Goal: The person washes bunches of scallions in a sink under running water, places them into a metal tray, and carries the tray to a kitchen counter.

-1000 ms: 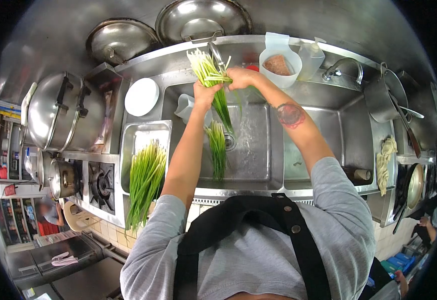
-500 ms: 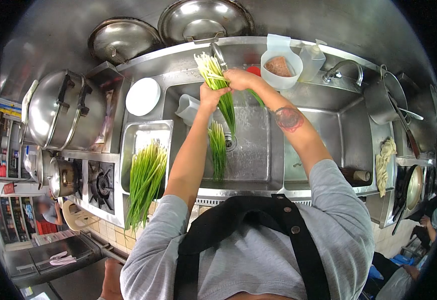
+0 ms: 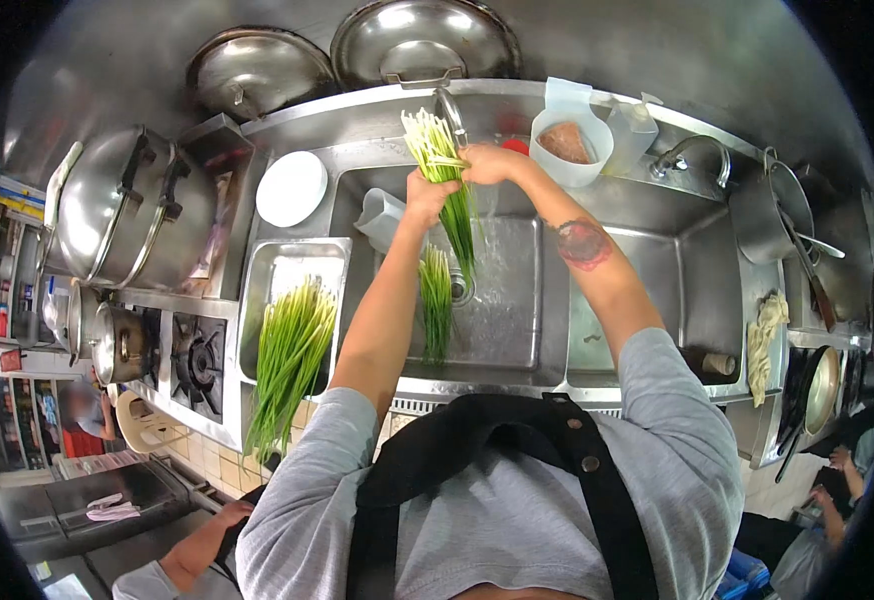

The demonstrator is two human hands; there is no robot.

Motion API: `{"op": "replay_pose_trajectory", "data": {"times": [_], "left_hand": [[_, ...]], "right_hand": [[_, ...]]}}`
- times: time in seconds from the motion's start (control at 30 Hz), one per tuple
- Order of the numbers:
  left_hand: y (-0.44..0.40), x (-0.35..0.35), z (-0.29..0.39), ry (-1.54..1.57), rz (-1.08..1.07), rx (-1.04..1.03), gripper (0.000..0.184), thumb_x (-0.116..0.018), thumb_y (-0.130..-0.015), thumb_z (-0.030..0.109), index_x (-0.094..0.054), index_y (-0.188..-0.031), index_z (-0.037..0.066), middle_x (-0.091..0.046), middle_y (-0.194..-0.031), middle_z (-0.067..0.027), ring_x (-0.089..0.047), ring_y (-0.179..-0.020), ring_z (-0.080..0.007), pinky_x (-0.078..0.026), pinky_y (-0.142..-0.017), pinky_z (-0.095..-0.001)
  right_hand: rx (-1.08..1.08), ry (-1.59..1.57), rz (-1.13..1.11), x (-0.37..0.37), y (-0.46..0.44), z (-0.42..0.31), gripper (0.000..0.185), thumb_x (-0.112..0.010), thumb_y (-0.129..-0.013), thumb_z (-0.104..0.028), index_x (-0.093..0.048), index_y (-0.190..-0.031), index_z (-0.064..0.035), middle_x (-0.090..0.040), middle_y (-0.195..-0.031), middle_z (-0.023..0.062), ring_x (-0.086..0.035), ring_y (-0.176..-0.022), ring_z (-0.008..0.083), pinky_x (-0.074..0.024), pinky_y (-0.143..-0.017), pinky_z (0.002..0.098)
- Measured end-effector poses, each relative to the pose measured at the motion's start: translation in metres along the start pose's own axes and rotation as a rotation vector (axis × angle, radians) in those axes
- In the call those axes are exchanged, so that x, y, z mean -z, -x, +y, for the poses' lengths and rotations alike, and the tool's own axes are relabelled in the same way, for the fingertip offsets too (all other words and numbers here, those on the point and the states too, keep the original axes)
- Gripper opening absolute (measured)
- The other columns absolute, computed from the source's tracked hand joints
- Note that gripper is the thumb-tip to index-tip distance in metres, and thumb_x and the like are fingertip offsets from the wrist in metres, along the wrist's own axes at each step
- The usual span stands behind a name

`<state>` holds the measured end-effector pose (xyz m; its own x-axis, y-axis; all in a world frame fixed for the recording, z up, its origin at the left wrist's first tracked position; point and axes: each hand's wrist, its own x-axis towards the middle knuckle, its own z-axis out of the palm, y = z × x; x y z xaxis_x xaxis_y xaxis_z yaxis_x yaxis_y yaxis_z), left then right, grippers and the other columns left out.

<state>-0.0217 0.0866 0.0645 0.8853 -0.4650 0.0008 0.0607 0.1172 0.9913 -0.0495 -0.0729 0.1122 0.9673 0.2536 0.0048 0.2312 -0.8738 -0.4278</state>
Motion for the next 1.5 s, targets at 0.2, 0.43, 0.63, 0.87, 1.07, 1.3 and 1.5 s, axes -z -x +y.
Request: {"op": "replay_pose_trajectory", "data": {"times": [0.2, 0.43, 0.63, 0.87, 1.07, 1.3, 1.5], "left_hand": [[0.012, -0.002, 0.0, 0.273, -0.089, 0.081, 0.031, -0.061, -0.069, -0.006, -0.057, -0.099, -0.002, -0.063, -0.089, -0.0089, -0.061, -0.081, -0.0194, -0.05, -0.072, -0.0317], [0.032, 0.008, -0.015, 0.668, -0.297, 0.258, 0.036, -0.048, -0.073, 0.005, -0.052, -0.107, -0.004, -0.061, -0.095, -0.016, -0.061, -0.086, -0.0271, -0.05, -0.08, -0.041], [0.045, 0.0, -0.026, 0.687, -0.295, 0.355, 0.044, -0.056, -0.073, 0.009, -0.046, -0.116, 0.004, -0.06, -0.093, -0.0142, -0.062, -0.08, -0.0291, -0.053, -0.073, -0.0446], [0.06, -0.009, -0.025, 0.573, -0.244, 0.386, 0.037, -0.062, -0.08, 0.014, -0.048, -0.113, 0.004, -0.061, -0.097, -0.0157, -0.064, -0.082, -0.0278, -0.054, -0.066, -0.0363], [0.07, -0.014, -0.009, 0.763, -0.321, 0.342, 0.035, -0.057, -0.081, 0.013, -0.049, -0.113, 0.004, -0.061, -0.099, -0.0143, -0.063, -0.085, -0.0244, -0.053, -0.065, -0.0352], [0.077, -0.012, -0.032, 0.633, -0.188, 0.411, 0.034, -0.067, -0.076, 0.009, -0.053, -0.107, 0.006, -0.063, -0.09, -0.0109, -0.063, -0.071, -0.0217, -0.054, -0.061, -0.0332], [0.095, -0.01, -0.043, 0.503, -0.239, 0.431, 0.035, -0.064, -0.075, 0.0, -0.051, -0.107, 0.004, -0.063, -0.09, -0.0121, -0.062, -0.069, -0.0204, -0.054, -0.062, -0.032]], "right_hand": [[-0.228, -0.902, -0.077, -0.018, 0.002, 0.014, 0.022, -0.056, -0.082, -0.021, -0.059, -0.092, -0.0016, -0.058, -0.081, 0.0049, -0.052, -0.065, 0.0126, -0.0434, -0.057, 0.0253], [-0.316, -1.518, 0.23, -0.054, 0.027, -0.01, 0.029, -0.049, -0.091, -0.031, -0.057, -0.095, -0.003, -0.056, -0.08, 0.002, -0.049, -0.065, 0.0095, -0.0405, -0.055, 0.0238], [-0.503, -1.299, 0.207, -0.067, 0.031, -0.019, 0.049, -0.041, -0.09, -0.045, -0.058, -0.101, 0.0001, -0.06, -0.083, 0.0057, -0.055, -0.067, 0.0174, -0.0452, -0.061, 0.0302], [-0.298, -0.948, 0.113, -0.04, 0.029, -0.019, 0.034, -0.057, -0.085, -0.03, -0.06, -0.098, 0.0013, -0.062, -0.087, 0.007, -0.056, -0.08, 0.0132, -0.0444, -0.073, 0.0296], [-0.403, -1.24, 0.398, -0.055, 0.018, -0.012, 0.026, -0.052, -0.09, -0.025, -0.06, -0.09, -0.0003, -0.061, -0.073, 0.0038, -0.053, -0.056, 0.0096, -0.043, -0.05, 0.0245], [-0.322, -1.363, 0.411, -0.057, 0.01, -0.014, 0.039, -0.049, -0.09, -0.038, -0.061, -0.094, -0.0007, -0.062, -0.085, 0.0074, -0.057, -0.071, 0.0124, -0.0452, -0.059, 0.0267], [-0.292, -1.391, 0.339, -0.036, -0.007, -0.005, 0.038, -0.045, -0.092, -0.032, -0.06, -0.099, 0.0015, -0.063, -0.09, 0.0107, -0.061, -0.075, 0.0176, -0.0499, -0.064, 0.0285]]}}
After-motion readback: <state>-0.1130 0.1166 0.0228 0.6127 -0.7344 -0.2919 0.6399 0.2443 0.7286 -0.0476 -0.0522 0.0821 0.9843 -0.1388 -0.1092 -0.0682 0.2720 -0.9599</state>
